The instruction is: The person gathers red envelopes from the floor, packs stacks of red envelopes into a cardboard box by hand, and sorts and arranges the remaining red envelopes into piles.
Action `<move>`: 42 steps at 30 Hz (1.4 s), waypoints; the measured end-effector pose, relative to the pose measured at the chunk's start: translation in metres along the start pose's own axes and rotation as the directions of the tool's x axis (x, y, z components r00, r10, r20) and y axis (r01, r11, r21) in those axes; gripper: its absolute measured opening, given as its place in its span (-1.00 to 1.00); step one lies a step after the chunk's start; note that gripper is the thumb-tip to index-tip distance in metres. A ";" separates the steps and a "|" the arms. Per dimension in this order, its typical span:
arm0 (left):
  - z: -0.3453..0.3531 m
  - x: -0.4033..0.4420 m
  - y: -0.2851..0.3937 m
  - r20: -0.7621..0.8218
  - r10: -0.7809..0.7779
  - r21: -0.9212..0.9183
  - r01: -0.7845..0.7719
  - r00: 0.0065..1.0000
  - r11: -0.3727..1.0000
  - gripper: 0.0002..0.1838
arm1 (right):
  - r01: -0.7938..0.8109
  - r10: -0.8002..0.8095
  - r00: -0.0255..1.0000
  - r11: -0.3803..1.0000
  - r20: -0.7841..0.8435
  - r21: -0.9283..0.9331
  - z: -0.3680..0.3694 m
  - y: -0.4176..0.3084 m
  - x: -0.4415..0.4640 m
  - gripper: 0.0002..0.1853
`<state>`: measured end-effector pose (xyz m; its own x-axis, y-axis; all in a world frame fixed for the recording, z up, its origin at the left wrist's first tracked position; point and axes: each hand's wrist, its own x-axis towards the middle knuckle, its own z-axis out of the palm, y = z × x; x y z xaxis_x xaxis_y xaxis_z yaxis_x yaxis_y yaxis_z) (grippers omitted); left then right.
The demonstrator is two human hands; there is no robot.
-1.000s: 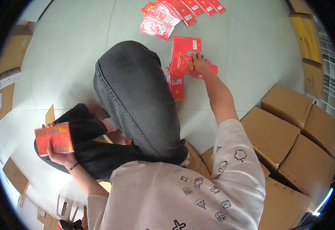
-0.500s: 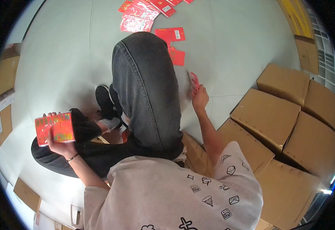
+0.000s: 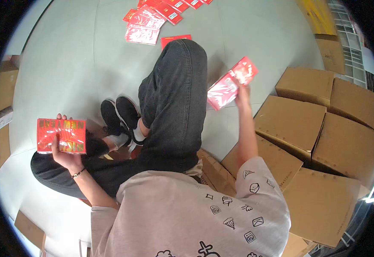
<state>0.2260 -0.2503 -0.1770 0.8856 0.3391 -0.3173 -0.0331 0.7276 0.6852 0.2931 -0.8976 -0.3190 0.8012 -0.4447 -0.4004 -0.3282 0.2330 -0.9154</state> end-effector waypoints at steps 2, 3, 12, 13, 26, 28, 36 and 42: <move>0.007 0.004 -0.001 -0.040 0.008 0.033 -0.007 0.999 0.999 -0.31 | 0.019 -0.039 0.989 0.989 0.143 0.144 0.028 -0.094 -0.027 -0.56; 0.003 0.005 -0.003 -0.035 0.014 0.023 -0.013 0.999 1.000 -0.31 | 0.008 -0.052 0.972 0.982 0.228 0.187 0.037 -0.127 -0.040 -0.51; -0.012 -0.002 -0.054 -0.021 -0.339 0.110 0.339 0.940 0.934 -0.59 | -0.343 0.088 0.672 0.917 0.735 0.203 0.323 -0.066 -0.140 -0.48; -0.008 -0.003 -0.059 -0.053 -0.360 0.115 0.364 0.931 0.924 -0.62 | -0.406 0.150 0.569 0.906 0.809 0.118 0.354 -0.048 -0.162 -0.49; -0.035 0.006 -0.081 -0.112 0.123 0.843 0.028 0.986 0.537 -0.48 | -0.474 0.439 0.324 0.842 0.838 -0.258 0.408 0.080 -0.196 -0.52; -0.023 0.000 -0.067 -0.137 0.148 0.840 0.036 0.979 0.541 -0.48 | -0.487 0.377 0.435 0.862 0.818 -0.139 0.408 0.075 -0.185 -0.51; -0.008 -0.012 -0.100 -0.168 -0.434 -0.223 0.395 0.885 0.891 -0.28 | 0.012 -0.195 0.787 0.953 0.585 0.302 0.392 0.035 -0.210 -0.35; -0.005 0.000 -0.099 -0.051 -0.342 -0.496 0.274 0.938 0.824 -0.28 | 0.358 -0.357 0.564 0.918 0.745 0.169 0.387 0.016 -0.241 -0.20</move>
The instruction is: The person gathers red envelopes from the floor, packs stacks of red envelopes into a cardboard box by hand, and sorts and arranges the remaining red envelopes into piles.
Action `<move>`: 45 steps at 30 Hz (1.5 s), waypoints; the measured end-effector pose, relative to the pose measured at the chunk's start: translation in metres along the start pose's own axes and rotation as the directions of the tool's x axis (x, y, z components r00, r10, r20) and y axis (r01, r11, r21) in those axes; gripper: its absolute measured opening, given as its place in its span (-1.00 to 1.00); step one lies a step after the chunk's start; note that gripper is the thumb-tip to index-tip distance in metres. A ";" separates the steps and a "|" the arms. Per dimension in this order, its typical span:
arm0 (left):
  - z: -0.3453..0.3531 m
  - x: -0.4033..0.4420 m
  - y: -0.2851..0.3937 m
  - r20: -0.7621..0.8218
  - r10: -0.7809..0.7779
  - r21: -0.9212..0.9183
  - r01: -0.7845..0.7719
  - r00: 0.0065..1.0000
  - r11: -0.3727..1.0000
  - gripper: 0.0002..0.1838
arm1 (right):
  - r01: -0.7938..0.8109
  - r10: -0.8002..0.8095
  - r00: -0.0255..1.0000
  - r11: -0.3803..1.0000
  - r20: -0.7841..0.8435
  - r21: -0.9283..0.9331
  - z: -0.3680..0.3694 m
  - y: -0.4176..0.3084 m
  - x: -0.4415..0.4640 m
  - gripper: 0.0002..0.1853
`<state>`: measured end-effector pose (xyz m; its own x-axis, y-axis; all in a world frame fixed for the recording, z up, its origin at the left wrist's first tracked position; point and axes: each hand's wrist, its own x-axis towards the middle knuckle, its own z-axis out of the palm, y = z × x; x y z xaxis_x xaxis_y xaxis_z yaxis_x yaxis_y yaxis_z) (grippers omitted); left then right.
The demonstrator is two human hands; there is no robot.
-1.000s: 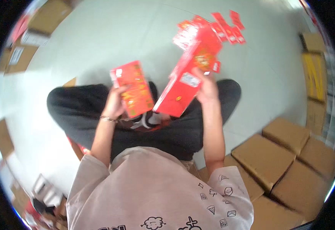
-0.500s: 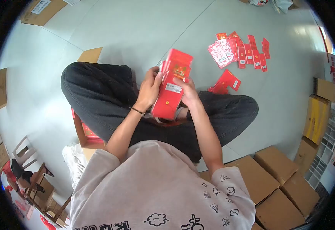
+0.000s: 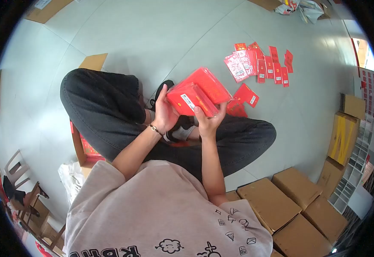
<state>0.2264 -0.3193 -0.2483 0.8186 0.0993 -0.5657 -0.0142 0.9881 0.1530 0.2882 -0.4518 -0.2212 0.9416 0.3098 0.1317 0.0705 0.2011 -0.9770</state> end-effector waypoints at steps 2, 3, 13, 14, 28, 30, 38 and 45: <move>-0.003 0.000 0.002 0.034 0.018 0.005 -0.018 0.999 1.000 -0.30 | 0.022 -0.022 1.000 1.000 0.018 0.000 0.006 -0.001 0.001 -0.17; -0.003 0.000 0.005 0.072 0.031 0.020 -0.032 0.997 0.999 -0.32 | 0.049 -0.049 0.998 0.999 0.027 0.003 0.010 0.000 0.002 -0.15; -0.003 -0.001 0.004 0.017 0.063 0.038 -0.063 0.998 0.997 -0.48 | -0.136 0.136 0.991 0.988 0.003 0.068 0.008 0.047 -0.004 -0.38; -0.005 0.001 0.001 0.001 0.076 0.202 -0.075 0.997 0.977 -0.46 | -0.200 0.219 0.975 0.945 -0.048 0.260 0.004 0.050 -0.002 -0.38; -0.007 -0.011 0.009 0.081 0.152 0.847 -0.149 0.985 0.511 -0.66 | -0.648 0.588 0.751 0.569 0.301 0.506 -0.052 0.103 -0.003 -0.43; 0.000 -0.018 0.014 0.079 0.370 0.870 -0.245 0.926 0.428 -0.71 | -0.644 0.626 0.736 0.528 0.258 0.554 -0.051 0.108 -0.004 -0.43; -0.020 -0.206 0.118 -0.094 0.967 0.682 -0.692 0.237 0.236 -0.69 | -0.616 0.703 0.689 0.439 0.177 0.654 -0.060 0.122 0.005 -0.42; -0.220 -0.318 0.130 -0.530 0.834 0.848 0.072 0.153 0.525 -0.70 | -0.599 0.685 0.708 0.453 0.173 0.660 -0.039 0.125 0.007 -0.46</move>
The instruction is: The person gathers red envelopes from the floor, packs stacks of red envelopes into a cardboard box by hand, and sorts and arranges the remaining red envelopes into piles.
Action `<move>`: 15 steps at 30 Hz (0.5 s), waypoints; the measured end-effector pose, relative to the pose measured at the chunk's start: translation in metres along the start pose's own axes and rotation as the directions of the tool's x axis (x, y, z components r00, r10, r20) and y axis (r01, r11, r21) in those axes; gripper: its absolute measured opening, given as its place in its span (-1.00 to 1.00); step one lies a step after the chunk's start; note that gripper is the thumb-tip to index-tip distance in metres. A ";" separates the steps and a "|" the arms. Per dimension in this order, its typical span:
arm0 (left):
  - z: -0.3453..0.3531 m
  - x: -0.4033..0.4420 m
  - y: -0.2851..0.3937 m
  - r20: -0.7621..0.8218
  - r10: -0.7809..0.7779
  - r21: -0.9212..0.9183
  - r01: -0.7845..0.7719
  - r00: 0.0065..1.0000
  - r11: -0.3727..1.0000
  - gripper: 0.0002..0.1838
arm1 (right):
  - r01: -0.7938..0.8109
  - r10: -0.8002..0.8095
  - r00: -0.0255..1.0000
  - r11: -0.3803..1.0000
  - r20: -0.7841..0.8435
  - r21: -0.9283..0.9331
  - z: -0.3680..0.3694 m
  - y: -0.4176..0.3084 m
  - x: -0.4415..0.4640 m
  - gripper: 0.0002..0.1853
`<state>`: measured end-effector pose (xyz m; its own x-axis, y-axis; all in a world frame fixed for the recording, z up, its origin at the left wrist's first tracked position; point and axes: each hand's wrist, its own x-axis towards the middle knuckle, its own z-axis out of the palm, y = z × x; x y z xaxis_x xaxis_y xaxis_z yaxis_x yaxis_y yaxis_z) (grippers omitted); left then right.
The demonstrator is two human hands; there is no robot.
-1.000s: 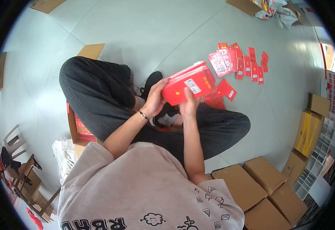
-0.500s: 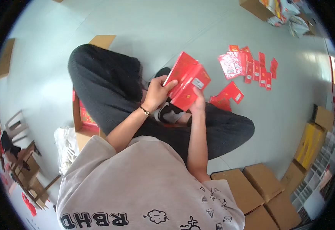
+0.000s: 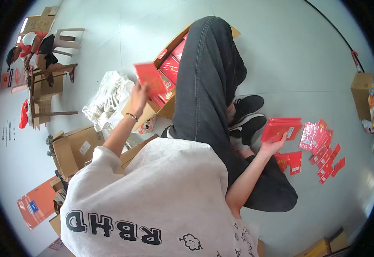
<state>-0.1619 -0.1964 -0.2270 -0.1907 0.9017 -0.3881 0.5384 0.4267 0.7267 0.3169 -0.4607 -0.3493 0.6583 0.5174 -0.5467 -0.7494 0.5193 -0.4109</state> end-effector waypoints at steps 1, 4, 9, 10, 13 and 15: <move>0.007 0.001 -0.026 0.033 -0.113 -0.049 0.114 0.993 0.992 -0.69 | 0.000 0.000 1.000 1.000 -0.010 -0.023 0.004 0.002 -0.002 -0.46; 0.030 -0.001 -0.054 0.097 -0.420 -0.244 0.430 0.902 0.869 -0.65 | -0.040 0.040 0.999 0.999 0.025 0.006 0.007 0.003 -0.007 -0.47; 0.060 0.027 -0.087 -0.004 -0.482 -0.369 0.447 0.876 0.815 -0.57 | -0.023 0.024 1.000 0.999 0.020 -0.030 0.010 0.004 -0.013 -0.47; 0.064 0.041 -0.115 -0.135 -0.377 -0.060 0.372 0.916 0.926 -0.48 | -0.007 0.006 1.000 0.999 -0.007 -0.045 0.011 0.004 -0.013 -0.47; 0.068 0.049 -0.126 -0.164 -0.241 0.180 0.269 0.957 0.946 -0.39 | -0.018 0.018 1.000 1.000 -0.015 0.001 0.008 0.004 -0.013 -0.47; 0.058 0.046 -0.100 0.205 -0.338 0.542 0.181 0.919 0.821 -0.38 | -0.023 0.023 1.000 1.000 -0.006 -0.001 0.008 0.004 -0.015 -0.47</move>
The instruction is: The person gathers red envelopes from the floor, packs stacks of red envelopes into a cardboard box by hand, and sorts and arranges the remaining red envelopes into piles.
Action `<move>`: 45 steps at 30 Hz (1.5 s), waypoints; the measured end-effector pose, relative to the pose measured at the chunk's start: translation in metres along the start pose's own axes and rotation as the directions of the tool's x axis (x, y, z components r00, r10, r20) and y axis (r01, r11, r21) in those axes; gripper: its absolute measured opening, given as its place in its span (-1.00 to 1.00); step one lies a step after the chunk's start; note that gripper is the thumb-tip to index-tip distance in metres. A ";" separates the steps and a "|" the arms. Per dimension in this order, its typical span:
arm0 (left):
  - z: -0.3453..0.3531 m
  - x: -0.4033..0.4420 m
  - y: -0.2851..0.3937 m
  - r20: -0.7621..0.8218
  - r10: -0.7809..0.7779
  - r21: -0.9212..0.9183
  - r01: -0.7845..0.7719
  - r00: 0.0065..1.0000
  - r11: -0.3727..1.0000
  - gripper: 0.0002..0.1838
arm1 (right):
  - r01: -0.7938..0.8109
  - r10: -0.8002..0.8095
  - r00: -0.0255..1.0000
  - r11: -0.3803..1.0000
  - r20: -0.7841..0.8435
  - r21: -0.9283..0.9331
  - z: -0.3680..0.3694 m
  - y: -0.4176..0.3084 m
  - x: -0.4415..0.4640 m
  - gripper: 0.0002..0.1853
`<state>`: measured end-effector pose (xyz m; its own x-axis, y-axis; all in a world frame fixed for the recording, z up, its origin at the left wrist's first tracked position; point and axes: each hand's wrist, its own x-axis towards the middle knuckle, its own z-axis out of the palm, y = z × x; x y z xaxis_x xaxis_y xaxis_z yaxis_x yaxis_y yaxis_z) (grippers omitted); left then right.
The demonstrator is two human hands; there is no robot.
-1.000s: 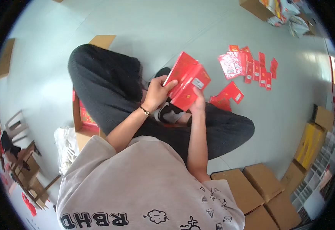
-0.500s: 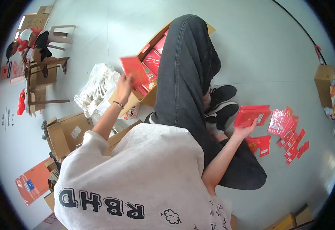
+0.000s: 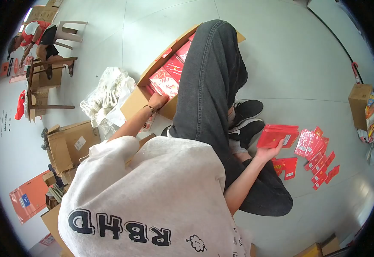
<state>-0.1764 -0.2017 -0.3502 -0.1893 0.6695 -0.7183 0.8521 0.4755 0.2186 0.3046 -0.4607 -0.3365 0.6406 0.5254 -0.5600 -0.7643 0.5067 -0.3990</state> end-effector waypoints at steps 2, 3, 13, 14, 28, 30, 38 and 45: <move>-0.015 -0.004 0.016 -0.008 0.075 0.190 -0.072 0.997 0.979 -0.39 | -0.003 0.003 1.000 1.000 0.004 0.001 -0.001 0.000 -0.001 -0.47; -0.021 -0.007 0.023 -0.003 0.149 0.373 -0.137 0.989 0.918 -0.39 | -0.010 0.010 1.000 1.000 0.018 -0.004 -0.001 0.001 -0.001 -0.47; -0.023 -0.037 0.042 0.034 0.559 0.713 -0.412 0.828 0.568 0.01 | -0.002 0.002 1.000 0.997 -0.006 -0.071 -0.001 0.004 -0.003 -0.43; -0.021 -0.031 0.034 0.035 0.587 0.677 -0.451 0.809 0.582 0.02 | -0.001 0.001 1.000 0.998 -0.007 -0.070 -0.004 0.003 -0.002 -0.43; -0.011 -0.259 0.238 -0.361 0.921 0.024 -0.986 0.146 0.166 -0.85 | -0.204 0.211 0.923 0.977 0.322 -0.056 -0.012 0.024 -0.010 -0.25; 0.030 -0.282 0.266 -0.137 0.967 -0.134 -0.971 0.215 0.197 -0.78 | -0.179 0.184 0.908 0.983 0.377 -0.051 0.006 0.028 -0.019 -0.25; 0.047 -0.253 0.236 -0.083 0.769 -0.578 -0.659 0.634 0.481 -0.85 | -0.222 0.243 0.929 0.969 0.279 -0.106 -0.032 0.028 -0.025 -0.29; -0.100 -0.117 0.130 -0.453 0.181 -0.742 -0.482 0.873 0.466 -0.76 | -0.082 0.077 0.922 0.997 0.380 -0.004 -0.010 0.018 0.006 -0.32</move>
<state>-0.0926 -0.1613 -0.1711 -0.2324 0.9290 -0.2880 0.1264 0.3224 0.9381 0.2940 -0.4552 -0.3545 0.5599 0.7828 -0.2713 -0.8142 0.4594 -0.3549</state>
